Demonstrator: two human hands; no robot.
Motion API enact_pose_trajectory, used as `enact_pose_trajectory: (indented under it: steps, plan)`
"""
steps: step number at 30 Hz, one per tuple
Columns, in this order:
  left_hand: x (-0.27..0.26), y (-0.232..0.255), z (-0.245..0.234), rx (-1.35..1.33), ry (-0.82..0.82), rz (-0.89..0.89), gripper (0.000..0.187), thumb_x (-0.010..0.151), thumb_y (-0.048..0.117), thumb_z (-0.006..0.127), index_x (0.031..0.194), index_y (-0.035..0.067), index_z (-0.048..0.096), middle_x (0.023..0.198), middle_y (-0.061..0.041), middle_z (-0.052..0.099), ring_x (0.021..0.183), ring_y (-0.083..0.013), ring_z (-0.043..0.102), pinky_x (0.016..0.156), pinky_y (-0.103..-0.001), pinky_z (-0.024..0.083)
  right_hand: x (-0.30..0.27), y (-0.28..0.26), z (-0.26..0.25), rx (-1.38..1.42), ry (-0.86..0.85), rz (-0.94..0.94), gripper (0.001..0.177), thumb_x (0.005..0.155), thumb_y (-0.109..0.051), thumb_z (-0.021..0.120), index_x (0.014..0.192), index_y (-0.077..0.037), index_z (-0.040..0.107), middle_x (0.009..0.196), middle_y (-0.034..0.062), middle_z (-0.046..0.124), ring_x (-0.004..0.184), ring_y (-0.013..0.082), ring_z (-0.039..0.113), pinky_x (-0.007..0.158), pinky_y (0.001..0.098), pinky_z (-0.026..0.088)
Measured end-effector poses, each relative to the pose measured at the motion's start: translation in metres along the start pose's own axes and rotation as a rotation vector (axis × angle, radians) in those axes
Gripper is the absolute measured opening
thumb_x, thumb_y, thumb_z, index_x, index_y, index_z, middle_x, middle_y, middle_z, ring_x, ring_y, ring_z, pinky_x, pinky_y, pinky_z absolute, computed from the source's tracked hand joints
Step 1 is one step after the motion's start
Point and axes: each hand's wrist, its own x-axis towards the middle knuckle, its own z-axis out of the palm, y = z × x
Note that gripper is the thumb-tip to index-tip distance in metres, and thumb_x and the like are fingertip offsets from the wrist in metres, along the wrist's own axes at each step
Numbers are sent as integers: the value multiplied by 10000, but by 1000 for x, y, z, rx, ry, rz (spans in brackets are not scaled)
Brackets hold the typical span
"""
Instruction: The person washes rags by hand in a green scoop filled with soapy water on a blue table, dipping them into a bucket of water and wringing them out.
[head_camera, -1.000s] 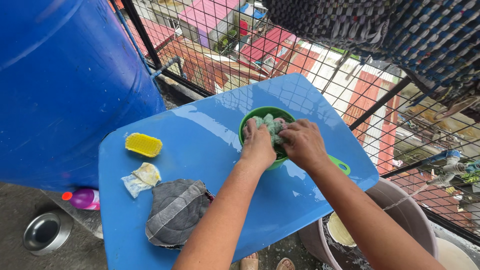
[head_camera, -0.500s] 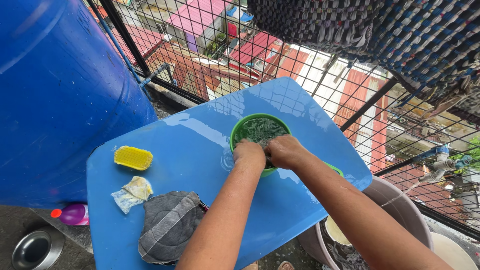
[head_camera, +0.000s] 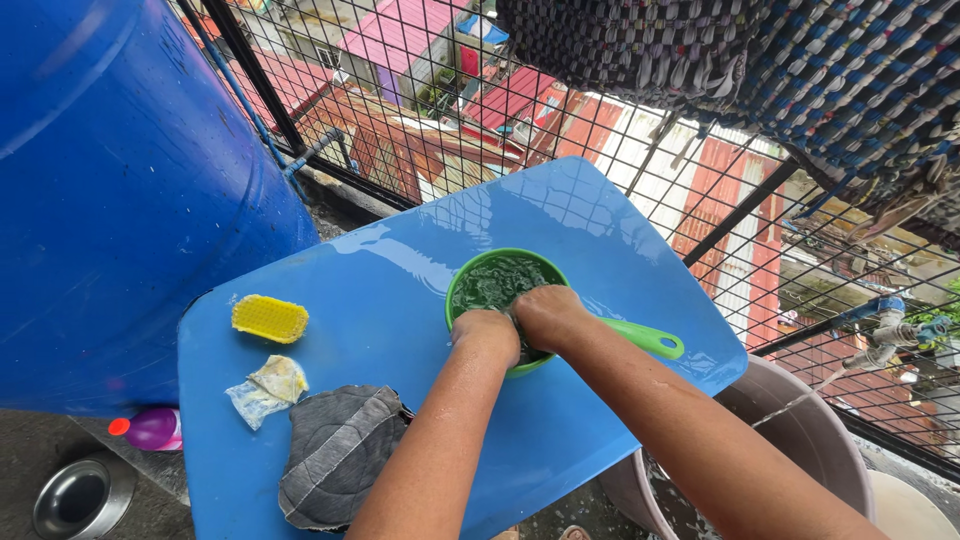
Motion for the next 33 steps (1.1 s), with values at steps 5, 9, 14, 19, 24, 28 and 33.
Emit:
enact_pose_trajectory:
  steps: [5,9,14,19,24,28,33]
  plan:
    - [20,-9,17,-254,212,-15,378,928,185,643,1280,47,647,1384,-185,600,1209,-354,649,961,-439,554,0,-3,-6,214,125,-63,118,819,-100,672,888,-129,764,920,118,750,924,331,700,763,456,540]
    - [30,-18,32,-786,737,-42,469,807,126,680,1247,-11,590,1280,-293,553,1116,-460,609,906,-479,520,-9,1,-49,784,155,-32,236,747,104,590,826,-76,722,817,71,731,805,203,685,717,351,552]
    - [20,-28,33,-1213,841,130,289,991,220,539,1140,30,697,1060,-153,748,1027,-352,708,895,-407,545,-31,2,-123,1112,368,-395,184,797,132,639,870,-30,684,880,17,650,848,99,641,770,268,544]
    - [22,-23,30,-2149,594,481,479,1121,483,403,1119,70,645,987,-65,637,938,-219,599,824,-340,493,-50,-23,-131,1741,675,-628,225,953,137,547,1081,-20,645,1094,26,653,1050,127,640,940,290,537]
    - [24,-21,24,-2504,253,580,378,1007,449,443,1174,172,639,1142,-33,665,1100,-202,644,945,-358,531,-57,-61,-75,1693,795,-322,260,969,-1,601,1227,-24,614,1192,71,641,1124,188,611,1006,323,498]
    - [18,-25,15,-2591,60,415,514,990,568,386,1179,162,639,1192,-50,670,1136,-234,618,958,-394,490,-44,-67,-43,1118,855,23,367,889,-182,720,1209,-24,632,1173,169,650,1086,333,647,954,416,500]
    - [8,-6,6,-2324,256,-100,545,1001,594,354,1215,188,647,1259,-49,679,1186,-244,601,974,-426,444,-27,-38,-35,763,721,116,219,947,-267,698,1039,-69,710,983,198,732,922,411,680,792,492,538]
